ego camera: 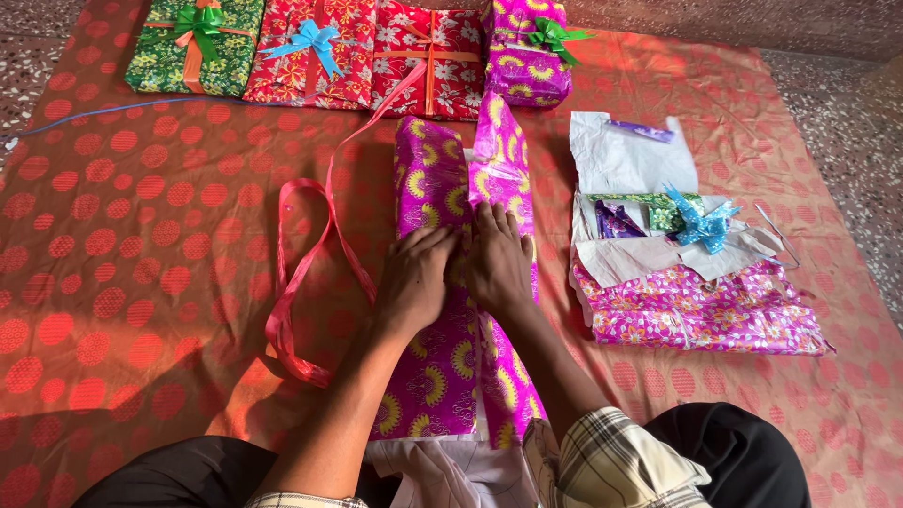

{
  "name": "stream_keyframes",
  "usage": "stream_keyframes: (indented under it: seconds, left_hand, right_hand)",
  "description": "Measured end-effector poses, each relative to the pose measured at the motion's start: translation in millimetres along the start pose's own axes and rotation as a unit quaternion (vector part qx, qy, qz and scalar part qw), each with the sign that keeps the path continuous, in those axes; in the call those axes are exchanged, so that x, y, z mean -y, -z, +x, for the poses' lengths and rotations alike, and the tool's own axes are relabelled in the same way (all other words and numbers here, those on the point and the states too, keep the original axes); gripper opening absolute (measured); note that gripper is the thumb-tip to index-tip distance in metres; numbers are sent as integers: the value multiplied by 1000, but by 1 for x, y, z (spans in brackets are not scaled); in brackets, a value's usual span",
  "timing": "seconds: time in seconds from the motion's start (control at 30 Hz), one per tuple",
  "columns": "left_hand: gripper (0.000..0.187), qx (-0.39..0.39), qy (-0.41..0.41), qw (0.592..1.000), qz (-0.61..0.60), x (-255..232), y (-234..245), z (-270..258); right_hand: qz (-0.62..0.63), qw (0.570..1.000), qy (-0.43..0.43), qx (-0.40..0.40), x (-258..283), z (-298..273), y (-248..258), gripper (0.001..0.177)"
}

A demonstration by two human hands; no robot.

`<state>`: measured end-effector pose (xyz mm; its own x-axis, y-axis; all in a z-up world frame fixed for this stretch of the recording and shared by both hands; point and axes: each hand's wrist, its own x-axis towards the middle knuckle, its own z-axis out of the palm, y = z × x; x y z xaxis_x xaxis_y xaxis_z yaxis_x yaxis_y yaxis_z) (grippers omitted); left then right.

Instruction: The person wraps a small rectangular box with purple and yellow patterned paper, folds the edges, and secures the package with a red ribbon. The person then places the wrapped gift with other finished gifts on the floor.

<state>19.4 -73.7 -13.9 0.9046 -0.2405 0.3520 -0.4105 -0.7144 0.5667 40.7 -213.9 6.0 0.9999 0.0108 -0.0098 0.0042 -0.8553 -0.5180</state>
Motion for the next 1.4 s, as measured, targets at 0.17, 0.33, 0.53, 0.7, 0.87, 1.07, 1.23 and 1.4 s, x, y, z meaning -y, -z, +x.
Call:
stream_keyframes:
  seconds: [0.17, 0.33, 0.53, 0.7, 0.87, 1.07, 1.23, 1.4]
  left_hand:
    - [44, 4, 3, 1000, 4, 7, -4, -3]
    - [49, -8, 15, 999, -30, 8, -7, -4]
    - [55, 19, -2, 1000, -8, -1, 3, -9]
    - [73, 65, 4, 993, 99, -11, 0, -13]
    - [86, 62, -18, 989, 130, -10, -14, -19]
    - [66, -21, 41, 991, -128, 8, -13, -12]
    - [39, -85, 68, 989, 96, -6, -5, -15]
    - [69, -111, 138, 984, -4, -2, 4, -7]
  right_hand:
    - [-21, 999, -14, 24, 2, 2, -14, 60]
    - [8, 998, 1, 67, -26, 11, -30, 62]
    - [223, 958, 146, 108, -69, 32, -7, 57]
    - [157, 975, 97, 125, -68, 28, 11, 60]
    - [53, 982, 183, 5, -57, 14, 4, 66]
    - [19, 986, 162, -21, -57, 2, 0, 67]
    - [13, 977, 214, -25, -57, -11, -2, 42]
    - [-92, 979, 175, -44, -49, -18, 1, 38]
